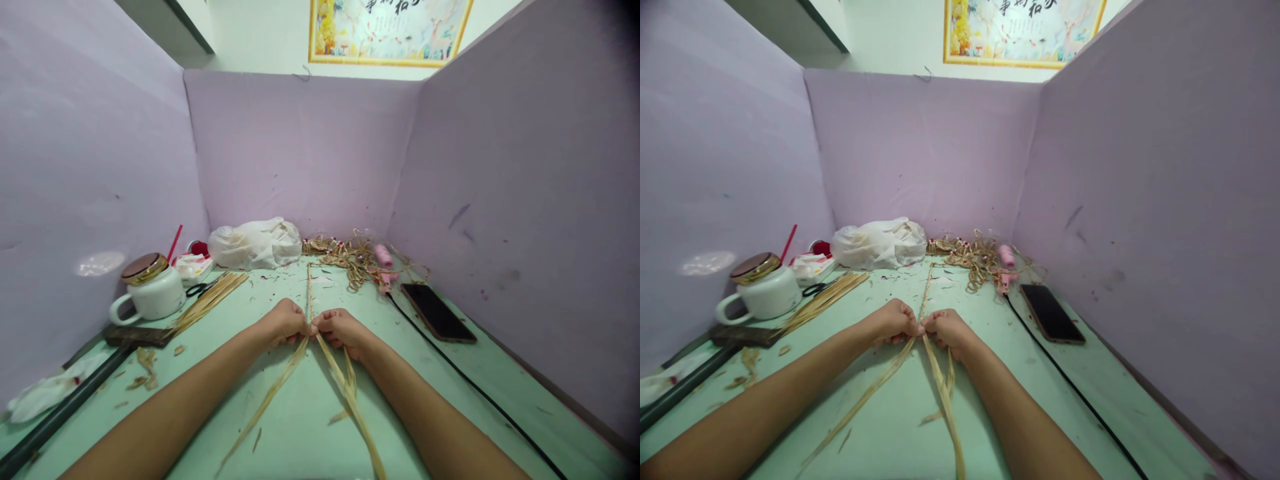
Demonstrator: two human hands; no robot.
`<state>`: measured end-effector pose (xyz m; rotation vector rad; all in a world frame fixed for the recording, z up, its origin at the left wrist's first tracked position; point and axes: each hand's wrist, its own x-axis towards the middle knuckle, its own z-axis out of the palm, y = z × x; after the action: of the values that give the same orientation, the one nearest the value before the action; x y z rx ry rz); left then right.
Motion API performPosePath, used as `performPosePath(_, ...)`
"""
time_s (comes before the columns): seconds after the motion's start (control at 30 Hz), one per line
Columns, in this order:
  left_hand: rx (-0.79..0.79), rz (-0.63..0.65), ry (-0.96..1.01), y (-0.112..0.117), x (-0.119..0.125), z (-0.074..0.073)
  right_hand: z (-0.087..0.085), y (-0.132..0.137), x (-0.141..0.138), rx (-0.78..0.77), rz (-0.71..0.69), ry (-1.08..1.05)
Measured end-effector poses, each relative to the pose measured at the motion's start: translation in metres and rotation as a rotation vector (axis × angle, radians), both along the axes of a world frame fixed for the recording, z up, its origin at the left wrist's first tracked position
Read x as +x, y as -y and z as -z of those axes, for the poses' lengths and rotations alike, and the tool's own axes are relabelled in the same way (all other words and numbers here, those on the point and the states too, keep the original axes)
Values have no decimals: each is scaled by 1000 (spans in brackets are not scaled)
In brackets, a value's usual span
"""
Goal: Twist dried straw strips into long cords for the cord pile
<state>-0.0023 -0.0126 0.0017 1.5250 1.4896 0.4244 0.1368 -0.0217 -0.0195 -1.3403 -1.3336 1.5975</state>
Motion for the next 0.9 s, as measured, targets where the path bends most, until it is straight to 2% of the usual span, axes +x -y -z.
performPosePath(0.17,-222,14,243,2,4,-1,0,0,0,-6,-13,-40)
performPosePath(0.27,-297,-23,264,0,4,0,0,0,0,-17,0,-30)
performPosePath(0.4,-268,-30,164,-5,0,3,-3,0,3,-24,-18,-52)
performPosePath(0.6,-158,6,120,-3,-1,8,-3,0,6,-29,-52,-38)
performPosePath(0.7,-78,38,185,-2,-2,7,-4,0,6,-50,-16,-15)
performPosePath(0.8,-92,113,280,-2,-5,5,-5,1,6,-65,-16,-8)
performPosePath(0.9,-91,65,264,-1,-5,4,-4,3,5,-44,-19,24)
